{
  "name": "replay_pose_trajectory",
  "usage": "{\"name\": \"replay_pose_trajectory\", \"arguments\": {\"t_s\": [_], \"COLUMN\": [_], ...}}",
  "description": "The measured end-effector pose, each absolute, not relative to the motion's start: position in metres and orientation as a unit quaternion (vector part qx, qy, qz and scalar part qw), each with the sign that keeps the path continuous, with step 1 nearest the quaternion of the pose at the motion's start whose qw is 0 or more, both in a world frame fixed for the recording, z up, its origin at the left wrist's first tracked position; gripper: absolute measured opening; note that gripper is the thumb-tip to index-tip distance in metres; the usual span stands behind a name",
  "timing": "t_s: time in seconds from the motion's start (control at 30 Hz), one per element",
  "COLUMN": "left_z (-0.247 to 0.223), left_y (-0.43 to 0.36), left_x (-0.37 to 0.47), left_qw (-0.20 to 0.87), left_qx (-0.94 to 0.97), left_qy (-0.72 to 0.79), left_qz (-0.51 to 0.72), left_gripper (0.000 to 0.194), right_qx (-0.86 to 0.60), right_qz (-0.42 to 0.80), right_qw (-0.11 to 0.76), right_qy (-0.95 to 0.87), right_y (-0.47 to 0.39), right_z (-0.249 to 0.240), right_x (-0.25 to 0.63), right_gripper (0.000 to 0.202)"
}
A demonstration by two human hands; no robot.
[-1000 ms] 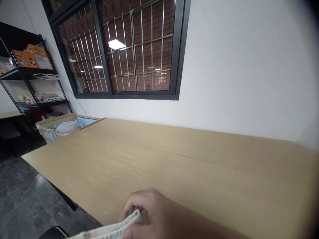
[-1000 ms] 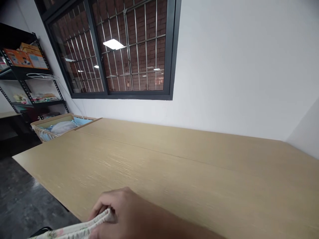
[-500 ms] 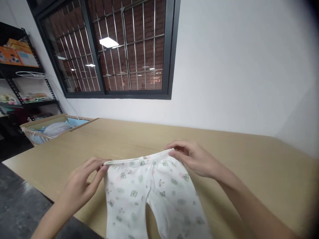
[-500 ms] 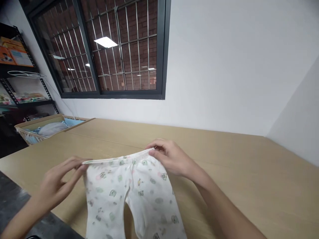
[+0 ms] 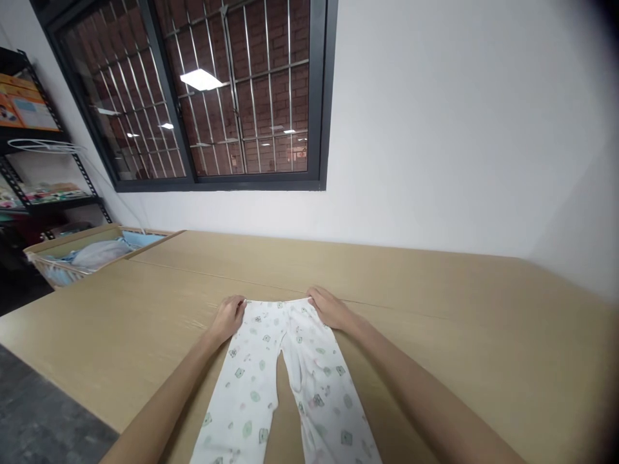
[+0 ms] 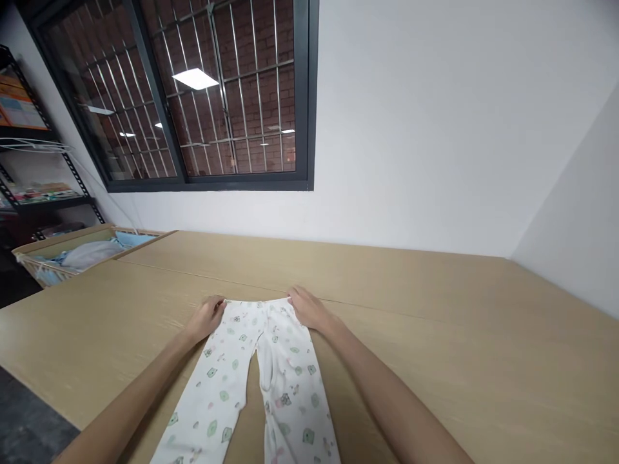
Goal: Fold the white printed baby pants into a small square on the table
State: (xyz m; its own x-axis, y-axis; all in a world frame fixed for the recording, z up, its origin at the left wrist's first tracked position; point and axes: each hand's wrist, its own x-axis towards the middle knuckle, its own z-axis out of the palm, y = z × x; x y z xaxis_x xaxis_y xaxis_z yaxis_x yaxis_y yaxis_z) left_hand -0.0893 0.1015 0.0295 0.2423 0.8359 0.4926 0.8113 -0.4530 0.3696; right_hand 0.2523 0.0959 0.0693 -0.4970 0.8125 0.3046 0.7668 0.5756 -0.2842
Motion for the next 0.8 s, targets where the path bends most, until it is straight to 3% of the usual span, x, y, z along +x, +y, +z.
{"name": "replay_pose_trajectory", "arguments": {"t_s": [0.33,0.8], "left_z": [0.012,0.008], "left_y": [0.146,0.154], "left_x": [-0.097,-0.099], "left_qw": [0.041,0.109], "left_qx": [0.801,0.782], "left_qy": [0.513,0.520], "left_qz": [0.305,0.325], "left_gripper": [0.027,0.030], "right_qx": [-0.475,-0.492], "right_qz": [-0.002,-0.002], "right_qw": [0.188,0.231], "right_qy": [-0.860,-0.839], "right_y": [0.135,0.143], "right_z": [0.045,0.030], "right_x": [0.259,0.263], "right_gripper": [0.025,0.032]}}
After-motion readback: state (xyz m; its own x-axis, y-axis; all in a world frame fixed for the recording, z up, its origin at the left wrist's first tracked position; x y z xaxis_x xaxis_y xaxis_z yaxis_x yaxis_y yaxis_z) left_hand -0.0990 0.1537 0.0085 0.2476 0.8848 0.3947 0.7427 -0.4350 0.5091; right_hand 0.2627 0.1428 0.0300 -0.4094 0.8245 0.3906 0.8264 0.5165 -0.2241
